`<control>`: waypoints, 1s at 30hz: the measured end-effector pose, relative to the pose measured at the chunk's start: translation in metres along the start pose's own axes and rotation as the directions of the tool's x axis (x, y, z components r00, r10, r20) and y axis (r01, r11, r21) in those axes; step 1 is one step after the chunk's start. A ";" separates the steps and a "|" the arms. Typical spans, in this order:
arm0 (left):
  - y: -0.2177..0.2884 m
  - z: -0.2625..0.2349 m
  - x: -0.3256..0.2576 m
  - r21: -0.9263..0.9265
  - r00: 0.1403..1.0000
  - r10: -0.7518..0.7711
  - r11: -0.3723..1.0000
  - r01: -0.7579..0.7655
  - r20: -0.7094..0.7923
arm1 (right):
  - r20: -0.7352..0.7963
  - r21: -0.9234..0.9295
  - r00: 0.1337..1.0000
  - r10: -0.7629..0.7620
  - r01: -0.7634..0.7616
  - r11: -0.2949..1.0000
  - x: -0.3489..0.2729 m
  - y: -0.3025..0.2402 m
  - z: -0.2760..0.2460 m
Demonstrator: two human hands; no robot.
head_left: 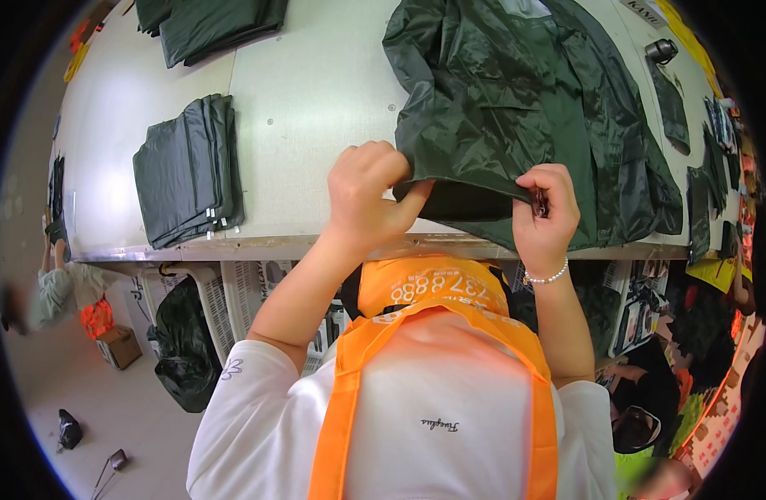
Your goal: The person folds a dark green jacket on a white table. They smooth the fabric, fold the sleeves and sides, then fold the jacket into a compact rectangle and place it on a stack of similar folded jackets.
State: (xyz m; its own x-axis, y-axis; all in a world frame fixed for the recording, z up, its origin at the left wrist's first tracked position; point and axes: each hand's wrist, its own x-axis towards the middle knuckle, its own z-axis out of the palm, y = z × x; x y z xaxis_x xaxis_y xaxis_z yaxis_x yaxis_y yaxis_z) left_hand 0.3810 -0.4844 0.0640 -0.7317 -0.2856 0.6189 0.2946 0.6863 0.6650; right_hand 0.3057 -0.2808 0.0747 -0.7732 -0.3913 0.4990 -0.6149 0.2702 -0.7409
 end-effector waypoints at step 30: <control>0.011 -0.008 -0.001 0.144 0.971 0.237 0.960 -0.241 0.043 | 0.458 0.237 0.855 0.242 -0.380 0.894 0.000 -0.024 0.014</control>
State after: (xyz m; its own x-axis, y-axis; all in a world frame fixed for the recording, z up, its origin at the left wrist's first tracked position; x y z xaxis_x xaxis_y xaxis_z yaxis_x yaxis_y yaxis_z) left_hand 0.3898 -0.4822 0.0742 -0.6667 -0.0857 0.7404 0.3704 0.8239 0.4289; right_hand 0.3227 -0.2997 0.0863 -0.7391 -0.6724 0.0412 -0.2186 0.1815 -0.9588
